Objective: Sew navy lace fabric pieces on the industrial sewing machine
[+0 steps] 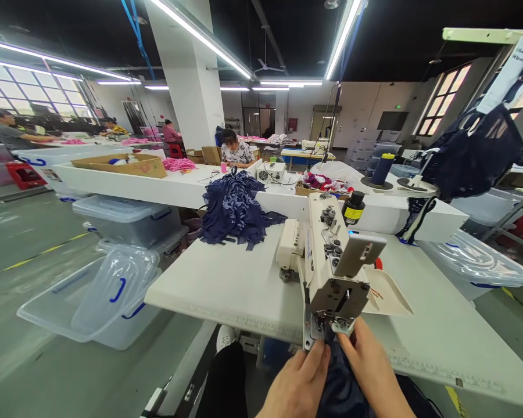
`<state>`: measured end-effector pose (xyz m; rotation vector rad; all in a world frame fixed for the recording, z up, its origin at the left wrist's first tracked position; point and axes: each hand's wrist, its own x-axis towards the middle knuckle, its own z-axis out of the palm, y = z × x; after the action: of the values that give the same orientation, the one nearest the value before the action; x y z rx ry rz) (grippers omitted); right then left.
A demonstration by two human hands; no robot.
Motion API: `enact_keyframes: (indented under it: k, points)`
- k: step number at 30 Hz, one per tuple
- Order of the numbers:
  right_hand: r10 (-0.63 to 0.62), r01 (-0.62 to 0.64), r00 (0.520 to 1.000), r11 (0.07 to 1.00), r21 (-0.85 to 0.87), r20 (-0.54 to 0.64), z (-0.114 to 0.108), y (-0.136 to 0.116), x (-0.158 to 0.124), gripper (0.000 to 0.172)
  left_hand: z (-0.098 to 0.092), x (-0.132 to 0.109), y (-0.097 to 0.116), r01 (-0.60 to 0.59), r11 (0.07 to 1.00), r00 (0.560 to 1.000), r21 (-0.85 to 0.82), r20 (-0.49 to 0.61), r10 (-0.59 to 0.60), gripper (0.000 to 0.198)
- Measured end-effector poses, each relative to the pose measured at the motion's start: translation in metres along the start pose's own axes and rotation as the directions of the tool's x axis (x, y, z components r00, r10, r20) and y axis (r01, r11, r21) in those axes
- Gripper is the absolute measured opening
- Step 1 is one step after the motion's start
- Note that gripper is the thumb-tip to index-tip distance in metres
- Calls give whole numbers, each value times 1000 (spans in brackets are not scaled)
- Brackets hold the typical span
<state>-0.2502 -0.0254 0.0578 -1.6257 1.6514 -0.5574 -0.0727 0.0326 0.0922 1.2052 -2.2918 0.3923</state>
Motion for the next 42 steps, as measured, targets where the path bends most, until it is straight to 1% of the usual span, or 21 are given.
enact_keyframes:
  k: [2, 4, 6, 8, 10, 11, 13, 15, 17, 19, 21, 22, 24, 26, 29, 32, 34, 37, 38, 40, 42]
  points:
    - [48, -51, 998, 993, 111, 36, -4, 6, 0, 73, -6, 6, -1, 19, 1000, 1000, 8, -13, -19, 54]
    - [56, -63, 998, 977, 205, 37, -10, 7, 3, 81, -6, 7, 1, 39, 999, 999, 15, -18, -38, 51]
    - [76, -81, 997, 967, 240, 31, -17, 5, 6, 79, -3, 3, 2, 46, 999, 999, 8, -11, -46, 50]
    - [127, -129, 992, 952, 276, 24, -24, 0, 9, 72, 0, -1, 3, 61, 998, 997, -3, -45, -61, 49]
    - [166, -187, 982, 899, 397, 87, -28, -6, 10, 65, 1, -4, 1, 66, 998, 998, 10, -22, -65, 49]
    - [155, -197, 979, 870, 452, 128, -28, -9, 10, 64, 1, -4, 0, 46, 999, 998, 24, 35, -47, 50]
    - [95, -192, 974, 830, 523, 207, -22, -14, 10, 60, -1, -4, -1, 23, 999, 995, 29, 94, -25, 51]
    - [55, -175, 972, 819, 546, 229, -12, -17, 10, 50, -3, -2, -1, 36, 999, 995, 18, 96, -38, 50]
    - [51, -169, 976, 797, 580, 213, -3, -17, 8, 42, -4, 0, 1, 64, 998, 993, 17, 99, -66, 50]
    - [59, -185, 976, 732, 656, 210, 2, -15, 5, 46, -4, 3, 2, 68, 998, 993, 18, 92, -69, 50]
    - [81, -230, 969, 649, 726, 234, 3, -11, -1, 58, -4, 5, 2, 54, 998, 997, 12, 59, -55, 49]
    - [102, -241, 968, 636, 733, 230, 3, -9, -3, 64, -4, 5, 1, 40, 999, 997, 4, 70, -41, 48]
    - [111, -229, 971, 672, 704, 210, 2, -6, -7, 79, -4, 6, -1, 51, 999, 996, -10, 72, -51, 49]
    - [64, -173, 981, 730, 661, 186, 2, -7, -8, 84, -5, 7, -5, 43, 999, 993, -31, 107, -40, 51]
    - [22, -139, 984, 718, 682, 178, 7, -11, -7, 80, -8, 7, -9, 10, 997, 989, -75, 148, 2, 47]
    - [85, -176, 983, 691, 701, 162, 12, -15, -3, 77, -8, 6, -11, -1, 995, 993, -99, 120, 13, 46]
    - [86, -155, 987, 744, 650, 136, 13, -16, 2, 72, -7, 5, -10, -4, 997, 994, -82, 112, 14, 49]
    - [20, -56, 996, 894, 445, 86, 9, -19, 11, 57, -6, 2, -7, -5, 1000, 996, -7, 93, 5, 54]
    - [-2, -26, 997, 923, 385, 72, 7, -22, 15, 54, -5, 1, -6, 4, 1000, 997, 19, 77, -5, 54]
    - [-31, 11, 998, 941, 338, 53, 3, -27, 21, 55, -4, 1, -3, 21, 998, 999, 58, 47, -23, 53]
    - [-31, 8, 998, 935, 353, 60, 0, -33, 26, 64, -1, 2, 0, 38, 997, 999, 70, 3, -38, 50]
